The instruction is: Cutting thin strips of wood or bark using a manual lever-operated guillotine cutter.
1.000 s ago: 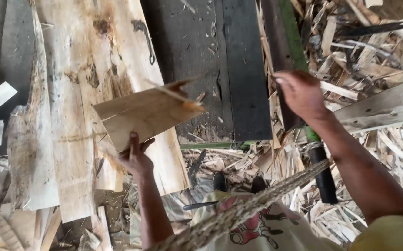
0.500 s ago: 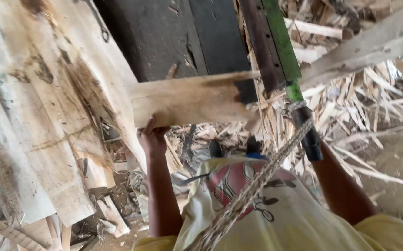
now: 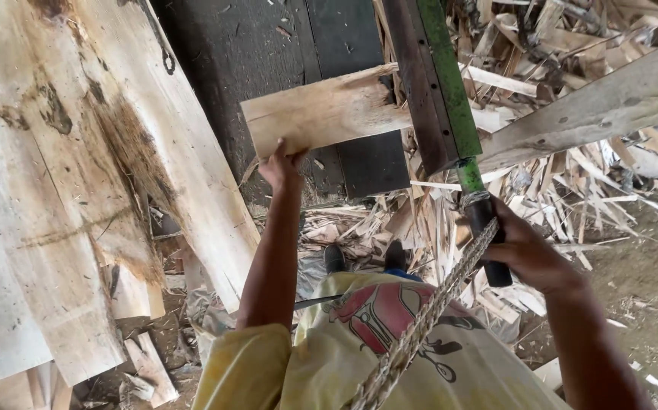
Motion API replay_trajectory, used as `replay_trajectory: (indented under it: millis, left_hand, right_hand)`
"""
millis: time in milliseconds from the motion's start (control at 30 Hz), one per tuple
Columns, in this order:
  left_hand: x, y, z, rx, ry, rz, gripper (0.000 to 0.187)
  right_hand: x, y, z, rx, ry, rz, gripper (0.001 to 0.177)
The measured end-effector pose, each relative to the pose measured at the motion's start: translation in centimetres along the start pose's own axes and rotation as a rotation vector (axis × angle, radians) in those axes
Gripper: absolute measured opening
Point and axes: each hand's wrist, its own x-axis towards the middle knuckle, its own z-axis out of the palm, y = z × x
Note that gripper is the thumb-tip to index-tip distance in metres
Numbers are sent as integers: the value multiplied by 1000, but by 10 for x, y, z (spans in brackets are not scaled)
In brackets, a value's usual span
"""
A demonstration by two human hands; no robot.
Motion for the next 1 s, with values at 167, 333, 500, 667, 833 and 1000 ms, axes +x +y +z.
replay_trajectory:
  millis: [167,333,500,667,833,1000]
  left_hand:
    - [12,-2,39,40,29,-41,32]
    - [18,-10,54,56,66,-91,35]
    - [30,-25,51,60,119,-135,40]
    - [34,-29,43,63,135,-138,39]
    - [30,-31,38,74,139,-159,40]
    - [19,-21,46,55,168,-208,50]
  right_hand:
    - [7,36,11,-745,512,291,63]
    - [34,92,-7,-822,579,244,66]
    - [37,84,0,-833,649,290,71]
    - [-2,0,3,-931,365,34,48]
    - [-7,-14,20,-860,525,259,41]
    - [37,193,-44,-780,635,154,59]
